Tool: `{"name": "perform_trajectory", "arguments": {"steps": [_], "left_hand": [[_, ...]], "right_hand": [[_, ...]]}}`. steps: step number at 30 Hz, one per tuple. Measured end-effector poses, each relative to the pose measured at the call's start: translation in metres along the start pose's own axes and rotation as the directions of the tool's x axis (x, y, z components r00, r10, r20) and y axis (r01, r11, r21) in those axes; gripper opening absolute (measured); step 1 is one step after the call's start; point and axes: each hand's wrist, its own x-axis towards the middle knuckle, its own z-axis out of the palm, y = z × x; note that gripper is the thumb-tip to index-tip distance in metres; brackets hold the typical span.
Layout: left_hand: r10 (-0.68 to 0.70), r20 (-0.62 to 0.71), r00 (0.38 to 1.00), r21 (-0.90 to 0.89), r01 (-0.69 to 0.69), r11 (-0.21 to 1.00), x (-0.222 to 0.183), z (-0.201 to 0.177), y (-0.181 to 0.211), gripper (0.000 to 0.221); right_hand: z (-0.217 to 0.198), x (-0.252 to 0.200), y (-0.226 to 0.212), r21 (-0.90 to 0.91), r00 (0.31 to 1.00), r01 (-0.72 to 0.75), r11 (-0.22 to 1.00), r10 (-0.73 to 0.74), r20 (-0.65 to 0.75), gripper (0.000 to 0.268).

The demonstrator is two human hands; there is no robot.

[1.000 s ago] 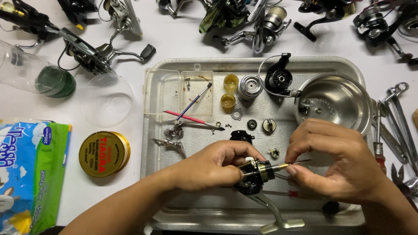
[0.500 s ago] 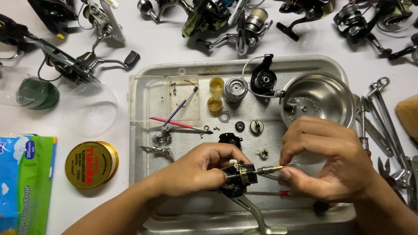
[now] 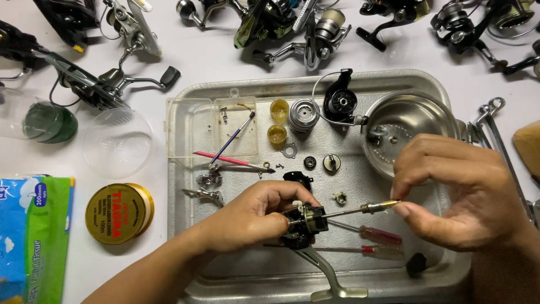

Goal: Repairing and assembling the internal components of a fishing reel on a metal tray.

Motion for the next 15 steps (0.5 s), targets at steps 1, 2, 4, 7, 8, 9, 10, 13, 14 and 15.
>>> {"name": "perform_trajectory", "arguments": {"steps": [1,2,4,7,8,9,10,13,14,15], "left_hand": [[0.000,-0.003,1.000,0.000,0.000,1.000,0.000,0.000,0.001,0.039],[0.006,-0.006,1.000,0.004,-0.006,1.000,0.000,0.000,0.001,0.039],[0.011,-0.015,1.000,0.008,-0.011,1.000,0.000,0.000,0.000,0.039],[0.003,-0.025,1.000,-0.003,-0.003,1.000,-0.001,-0.003,0.001,0.041],[0.007,-0.033,0.999,0.016,-0.007,1.000,-0.002,-0.004,0.004,0.043],[0.012,-0.040,0.999,0.035,-0.010,0.999,-0.003,-0.005,0.007,0.045],[0.012,-0.042,0.999,0.035,-0.010,0.999,-0.004,-0.008,0.009,0.045],[0.110,-0.187,0.976,0.054,-0.102,0.993,-0.007,-0.018,0.017,0.047],[0.113,-0.264,0.958,0.060,-0.101,0.993,-0.009,-0.021,0.020,0.049],[0.121,-0.341,0.932,0.069,-0.104,0.992,-0.012,-0.025,0.024,0.050]], "right_hand": [[-0.003,0.000,0.003,0.002,1.000,0.002,1.000,-0.002,0.001,0.015],[-0.006,-0.001,0.006,0.012,1.000,0.007,1.000,-0.007,0.000,0.014],[-0.014,-0.007,0.020,0.027,1.000,0.016,1.000,-0.016,0.001,0.014],[-0.026,-0.023,0.045,0.040,0.999,0.042,0.998,-0.043,0.020,0.009],[-0.029,-0.027,0.049,0.033,1.000,-0.011,0.999,0.011,-0.012,0.008],[-0.032,-0.032,0.052,0.028,0.997,-0.065,0.997,0.066,-0.044,0.008],[-0.031,-0.032,0.052,0.030,0.997,-0.063,0.998,0.064,-0.043,0.008],[-0.028,-0.034,0.050,0.041,0.990,-0.086,0.995,0.090,-0.108,0.009],[-0.025,-0.034,0.047,0.048,0.986,-0.104,0.993,0.110,-0.127,0.009],[-0.023,-0.033,0.044,0.055,0.981,-0.119,0.991,0.125,-0.145,0.009]]}}
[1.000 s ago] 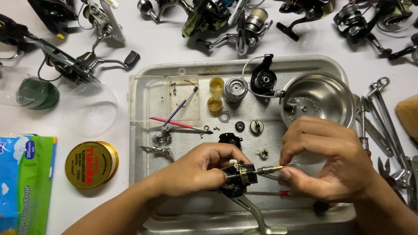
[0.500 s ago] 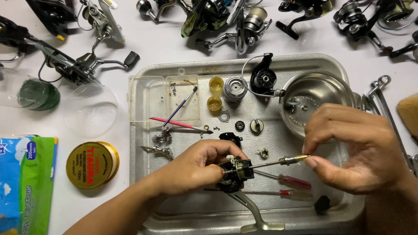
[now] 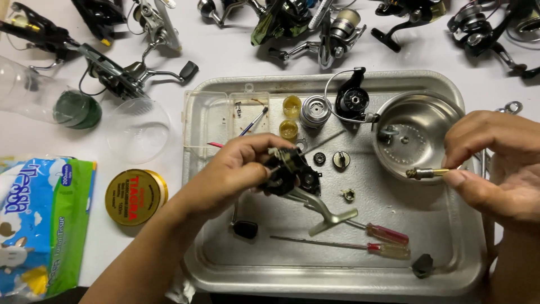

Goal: Repairing and assembling the internal components of a fishing reel on a metal tray.

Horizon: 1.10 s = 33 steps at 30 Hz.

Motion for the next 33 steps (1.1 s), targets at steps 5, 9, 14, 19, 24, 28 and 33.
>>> {"name": "perform_trajectory", "arguments": {"steps": [5,9,14,19,24,28,33], "left_hand": [[0.043,0.056,0.998,0.070,-0.047,0.996,-0.007,-0.020,0.020,0.046],[-0.032,0.108,0.994,0.213,0.009,0.977,-0.017,-0.028,0.002,0.031],[-0.247,-0.011,0.969,0.401,0.231,0.887,-0.040,-0.009,0.008,0.036],[-0.258,-0.084,0.962,0.397,0.270,0.877,-0.053,-0.011,-0.002,0.034],[-0.175,0.003,0.985,0.039,0.175,0.984,-0.056,-0.024,-0.011,0.029],[-0.178,-0.017,0.984,0.126,0.178,0.976,-0.054,-0.020,-0.014,0.024],[-0.252,-0.025,0.967,0.461,0.235,0.856,-0.060,-0.012,-0.009,0.028]], "right_hand": [[-0.003,0.002,-0.001,-0.063,0.996,0.020,0.998,-0.014,0.084,0.007],[0.001,-0.006,0.009,-0.030,0.997,0.026,0.999,-0.024,0.074,0.010],[0.011,-0.005,0.002,0.015,0.996,0.045,0.999,-0.046,0.078,0.010],[0.019,-0.002,-0.012,0.030,0.998,0.025,0.999,-0.027,0.055,0.010],[0.023,0.004,-0.028,0.058,0.995,0.010,0.998,-0.015,0.098,0.012],[0.024,0.007,-0.031,0.073,0.991,0.032,0.997,-0.041,0.127,0.011],[0.033,0.002,-0.045,0.257,0.986,-0.131,0.958,0.099,0.131,0.016]]}}
